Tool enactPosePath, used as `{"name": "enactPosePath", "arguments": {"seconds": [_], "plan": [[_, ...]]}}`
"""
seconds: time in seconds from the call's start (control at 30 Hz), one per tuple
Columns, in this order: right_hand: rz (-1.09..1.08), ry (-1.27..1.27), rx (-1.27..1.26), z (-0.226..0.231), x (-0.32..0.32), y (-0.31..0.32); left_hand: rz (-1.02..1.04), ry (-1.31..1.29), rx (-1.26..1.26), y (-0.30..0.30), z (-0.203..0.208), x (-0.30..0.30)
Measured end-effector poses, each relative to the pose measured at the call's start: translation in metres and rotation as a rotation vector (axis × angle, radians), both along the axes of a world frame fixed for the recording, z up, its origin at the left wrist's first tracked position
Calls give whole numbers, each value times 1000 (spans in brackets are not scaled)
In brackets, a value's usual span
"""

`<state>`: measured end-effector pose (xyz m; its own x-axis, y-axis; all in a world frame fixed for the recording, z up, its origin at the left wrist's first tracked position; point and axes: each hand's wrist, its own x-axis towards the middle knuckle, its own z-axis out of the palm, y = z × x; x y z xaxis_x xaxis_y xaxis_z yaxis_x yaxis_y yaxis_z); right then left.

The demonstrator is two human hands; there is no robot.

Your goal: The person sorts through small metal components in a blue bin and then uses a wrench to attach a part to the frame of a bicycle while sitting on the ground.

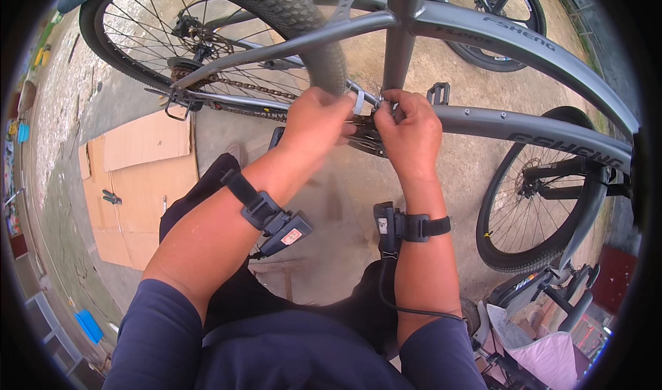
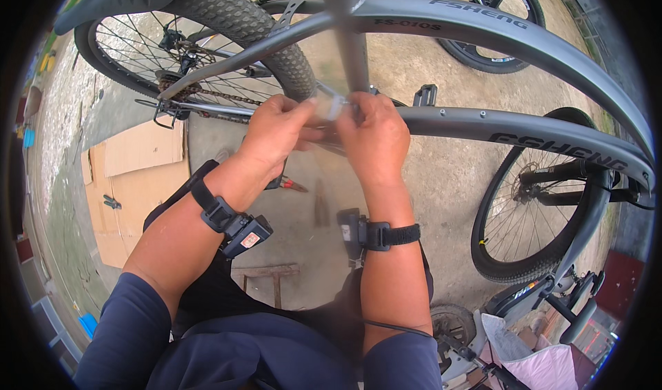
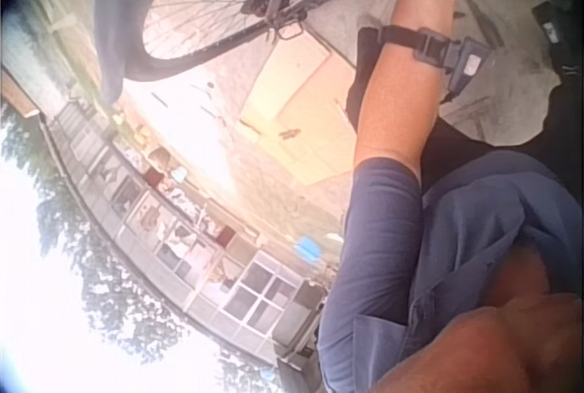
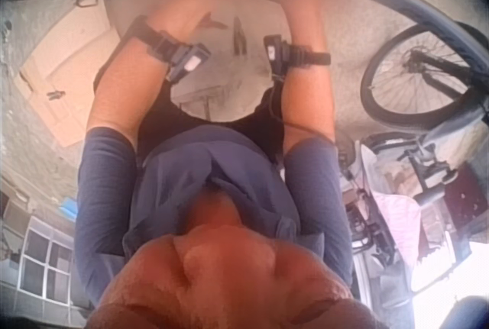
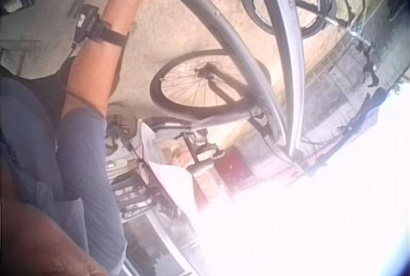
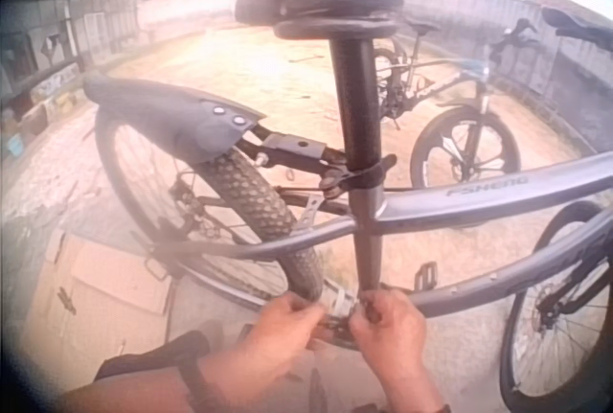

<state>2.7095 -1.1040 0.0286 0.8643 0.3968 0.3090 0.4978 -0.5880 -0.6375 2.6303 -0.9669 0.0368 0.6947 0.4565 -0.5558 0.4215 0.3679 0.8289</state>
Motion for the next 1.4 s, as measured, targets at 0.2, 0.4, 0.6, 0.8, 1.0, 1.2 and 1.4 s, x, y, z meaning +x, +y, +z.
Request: {"name": "enactPosePath", "arguments": {"seconds": [0.2,0.4,0.6,0.8,1.0,1.2,1.4], "plan": [[-7,56,23,2,-2,2,-75,-218,183,2,-9,7],[-29,45,3,2,-2,1,-205,-292,286,3,-15,22],[-44,77,2,4,-2,0,-241,-288,350,5,-20,31],[-58,73,12,3,-3,0,-232,-328,410,5,-26,39],[-54,86,30,2,-4,2,-201,-344,432,4,-29,40],[-52,75,30,4,-4,1,-209,-309,391,3,-26,40],[-49,85,23,3,-4,1,-227,-286,399,4,-25,38]]}}
